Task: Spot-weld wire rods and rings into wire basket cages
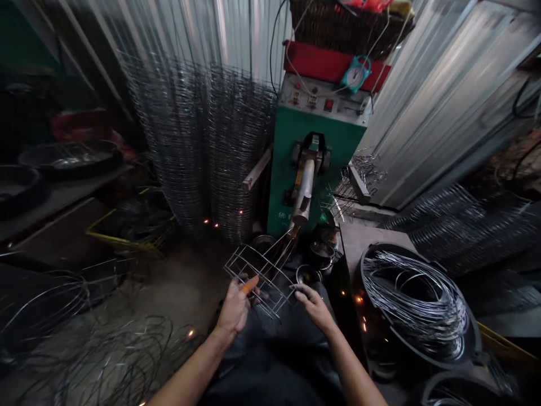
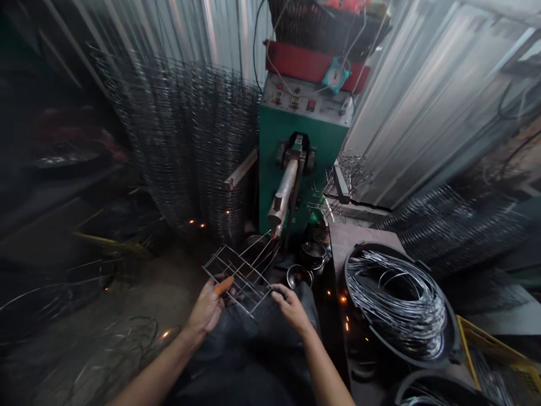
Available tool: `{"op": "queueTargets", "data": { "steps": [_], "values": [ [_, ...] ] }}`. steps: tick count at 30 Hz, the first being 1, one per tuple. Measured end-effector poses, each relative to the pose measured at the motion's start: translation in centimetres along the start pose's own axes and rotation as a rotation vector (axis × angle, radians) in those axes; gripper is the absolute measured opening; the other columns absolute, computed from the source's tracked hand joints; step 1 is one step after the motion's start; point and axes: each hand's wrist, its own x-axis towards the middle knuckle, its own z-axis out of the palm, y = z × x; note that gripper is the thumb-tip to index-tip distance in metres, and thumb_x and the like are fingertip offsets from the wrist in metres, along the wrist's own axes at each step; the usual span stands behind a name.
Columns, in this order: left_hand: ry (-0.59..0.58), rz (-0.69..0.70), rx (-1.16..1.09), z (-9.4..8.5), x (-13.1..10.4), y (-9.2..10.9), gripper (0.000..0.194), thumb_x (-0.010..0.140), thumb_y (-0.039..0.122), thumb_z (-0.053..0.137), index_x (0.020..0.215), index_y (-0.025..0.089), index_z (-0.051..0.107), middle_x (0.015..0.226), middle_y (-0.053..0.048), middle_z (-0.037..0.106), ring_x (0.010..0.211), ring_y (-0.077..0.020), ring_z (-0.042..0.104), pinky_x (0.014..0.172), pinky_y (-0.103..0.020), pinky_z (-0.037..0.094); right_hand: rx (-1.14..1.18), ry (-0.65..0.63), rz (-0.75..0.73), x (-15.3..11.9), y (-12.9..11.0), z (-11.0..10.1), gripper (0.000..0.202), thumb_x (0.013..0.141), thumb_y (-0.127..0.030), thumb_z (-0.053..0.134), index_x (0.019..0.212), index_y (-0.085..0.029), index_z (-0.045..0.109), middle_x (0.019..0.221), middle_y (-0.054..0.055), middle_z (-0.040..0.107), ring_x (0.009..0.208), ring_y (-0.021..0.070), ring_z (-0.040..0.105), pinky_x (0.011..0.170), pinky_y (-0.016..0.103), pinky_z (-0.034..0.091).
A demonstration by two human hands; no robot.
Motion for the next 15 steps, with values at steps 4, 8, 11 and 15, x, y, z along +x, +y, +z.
{"op": "queueTargets", "data": {
  "steps": [4,8,11,15],
  "values": [
    [-0.063,-0.012,0.069,-1.1,-0.2,0.6,0.046,0.066,0.033,0.068,0.106,0.021,0.048,0.072,0.002,0.058,0.063,-0.0125,0.059,0.064,-0.030,0.051,0.207,-0.084,0.047,-1.3,-1.1,1.5,0.032,0.079,-0.051,0.054,0.077,-0.021,0.061,0.072,0.001,0.060,0.068,0.0152,0.056,0.066,0.027,0.044],
    [-0.353,0.360,0.621,-4.9,-2.1,1.2,0.086,0.068,0.048,0.065,0.139,0.030,0.020,0.120,-0.011,0.054,0.108,-0.0263,0.054,0.090,-0.046,0.043,0.435,-0.101,0.134,-3.4,-3.7,2.8,0.033,0.080,-0.050,0.055,0.087,-0.019,0.059,0.070,0.001,0.061,0.059,0.0134,0.058,0.057,0.025,0.043],
    [-0.738,0.794,1.289,-7.5,-3.8,1.9,0.105,0.057,0.045,0.075,0.141,0.033,0.014,0.138,-0.014,0.039,0.125,-0.0352,0.037,0.101,-0.060,0.022,0.584,0.017,0.206,-3.9,-5.4,3.1,0.033,0.078,-0.048,0.058,0.089,-0.017,0.057,0.064,0.000,0.060,0.053,0.0117,0.057,0.051,0.022,0.042],
    [-0.954,1.156,1.763,-8.4,-5.2,3.4,0.086,0.074,0.022,0.061,0.143,0.027,0.010,0.142,-0.019,0.030,0.128,-0.0335,0.032,0.100,-0.067,0.009,0.751,0.112,0.303,-3.9,-6.9,3.6,0.035,0.072,-0.046,0.064,0.089,-0.016,0.056,0.061,-0.001,0.060,0.048,0.0097,0.055,0.043,0.017,0.036]
  ]
}}
